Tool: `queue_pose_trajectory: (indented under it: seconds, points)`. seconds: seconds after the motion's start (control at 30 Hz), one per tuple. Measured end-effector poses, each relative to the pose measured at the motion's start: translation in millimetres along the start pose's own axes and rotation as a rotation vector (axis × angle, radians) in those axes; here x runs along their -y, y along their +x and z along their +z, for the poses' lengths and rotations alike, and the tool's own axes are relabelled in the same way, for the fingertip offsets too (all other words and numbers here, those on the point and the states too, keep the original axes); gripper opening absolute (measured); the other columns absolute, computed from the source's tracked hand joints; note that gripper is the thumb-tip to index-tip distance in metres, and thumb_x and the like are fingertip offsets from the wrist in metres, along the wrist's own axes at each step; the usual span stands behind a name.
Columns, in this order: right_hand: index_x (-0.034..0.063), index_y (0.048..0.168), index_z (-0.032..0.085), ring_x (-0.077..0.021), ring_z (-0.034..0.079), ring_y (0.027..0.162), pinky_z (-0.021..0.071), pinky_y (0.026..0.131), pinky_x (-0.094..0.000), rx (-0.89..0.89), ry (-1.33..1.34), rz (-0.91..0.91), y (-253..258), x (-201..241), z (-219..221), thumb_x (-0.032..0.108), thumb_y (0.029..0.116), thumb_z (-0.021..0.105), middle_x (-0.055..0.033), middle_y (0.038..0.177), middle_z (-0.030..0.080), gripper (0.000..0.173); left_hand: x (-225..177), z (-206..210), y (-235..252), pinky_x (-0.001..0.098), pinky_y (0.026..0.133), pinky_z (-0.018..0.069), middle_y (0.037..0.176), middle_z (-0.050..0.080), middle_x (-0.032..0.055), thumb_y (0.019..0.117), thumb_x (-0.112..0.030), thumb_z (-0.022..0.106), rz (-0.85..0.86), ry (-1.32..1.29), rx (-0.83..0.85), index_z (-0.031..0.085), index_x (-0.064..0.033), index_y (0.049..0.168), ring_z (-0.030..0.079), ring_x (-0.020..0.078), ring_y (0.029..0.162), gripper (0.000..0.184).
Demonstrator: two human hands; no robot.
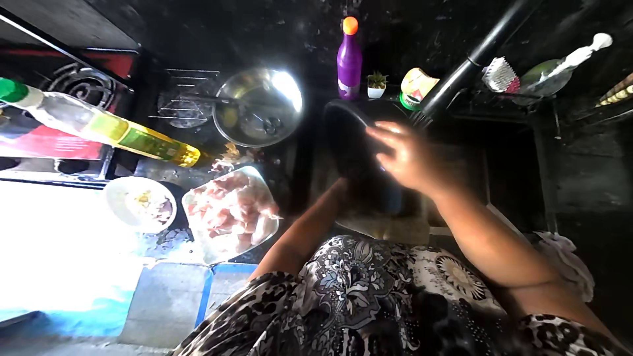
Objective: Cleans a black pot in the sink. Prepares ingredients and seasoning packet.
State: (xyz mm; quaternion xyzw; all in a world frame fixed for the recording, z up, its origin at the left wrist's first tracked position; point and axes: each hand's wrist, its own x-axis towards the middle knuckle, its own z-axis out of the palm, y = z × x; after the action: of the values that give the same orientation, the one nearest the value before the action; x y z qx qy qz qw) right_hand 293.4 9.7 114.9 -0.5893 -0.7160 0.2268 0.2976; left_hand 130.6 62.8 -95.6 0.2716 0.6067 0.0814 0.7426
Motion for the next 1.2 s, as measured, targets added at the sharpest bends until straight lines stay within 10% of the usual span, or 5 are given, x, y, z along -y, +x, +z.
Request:
queue_pose_trajectory:
  seconds: [0.2, 0.47, 0.77, 0.97, 1.2]
  points:
    - [0.0084, 0.147, 0.057, -0.0335, 0.055, 0.134, 0.0469, 0.11, -0.0488, -0.057, -0.081, 0.35, 3, -45, 1, 0.006, 0.094, 0.066, -0.0206, 0.147, 0.054, 0.054, 16, -35, 0, 0.0474, 0.081, 0.0539, 0.119, 0.063, 0.0199, 0.1003, -0.019, 0.062, 0.01, 0.19, -0.159, 0.053, -0.0053, 0.139, 0.062, 0.0294, 0.098, 0.042]
    - [0.0065, 0.152, 0.046, -0.0375, 0.053, 0.135, 0.0439, 0.111, -0.0558, -0.039, 0.187, 0.761, -41, -112, -14, 0.021, 0.1022, 0.064, -0.0247, 0.149, 0.051, 0.055, -24, -84, -42, 0.0432, 0.071, 0.0567, 0.1, 0.068, 0.0154, 0.0913, -0.007, 0.067, 0.297, -0.039, -0.277, 0.063, -0.0001, 0.119, 0.065, 0.0238, 0.084, 0.029]
    - [0.0035, 0.141, 0.06, -0.0403, 0.056, 0.132, 0.043, 0.112, -0.0603, 0.036, -0.175, 0.625, 3, -143, -45, 0.018, 0.1069, 0.049, -0.0237, 0.14, 0.06, 0.038, -77, -83, -119, 0.053, 0.093, 0.0567, 0.129, 0.067, 0.0165, 0.0867, -0.001, 0.07, 0.641, 0.325, -0.522, 0.06, -0.0088, 0.14, 0.067, 0.0289, 0.111, 0.055]
    - [0.0003, 0.135, 0.062, -0.0389, 0.06, 0.127, 0.0476, 0.106, -0.0587, -0.078, -0.113, 0.663, 36, -138, -73, 0.017, 0.1002, 0.06, -0.0236, 0.133, 0.064, 0.038, -95, -40, -196, 0.055, 0.092, 0.0512, 0.115, 0.067, 0.0278, 0.0846, -0.003, 0.071, 1.004, 0.79, -0.71, 0.059, 0.0025, 0.135, 0.065, 0.037, 0.103, 0.052]
    - [0.0082, 0.14, 0.061, -0.04, 0.045, 0.141, 0.0374, 0.11, -0.0685, 0.08, -0.234, 0.499, -35, -133, -32, 0.012, 0.0948, 0.067, -0.0201, 0.15, 0.052, 0.046, -73, -43, -210, 0.0586, 0.106, 0.044, 0.13, 0.063, 0.0313, 0.0908, -0.008, 0.063, 1.215, 1.017, -0.844, 0.061, 0.0037, 0.135, 0.062, 0.0453, 0.123, 0.046]
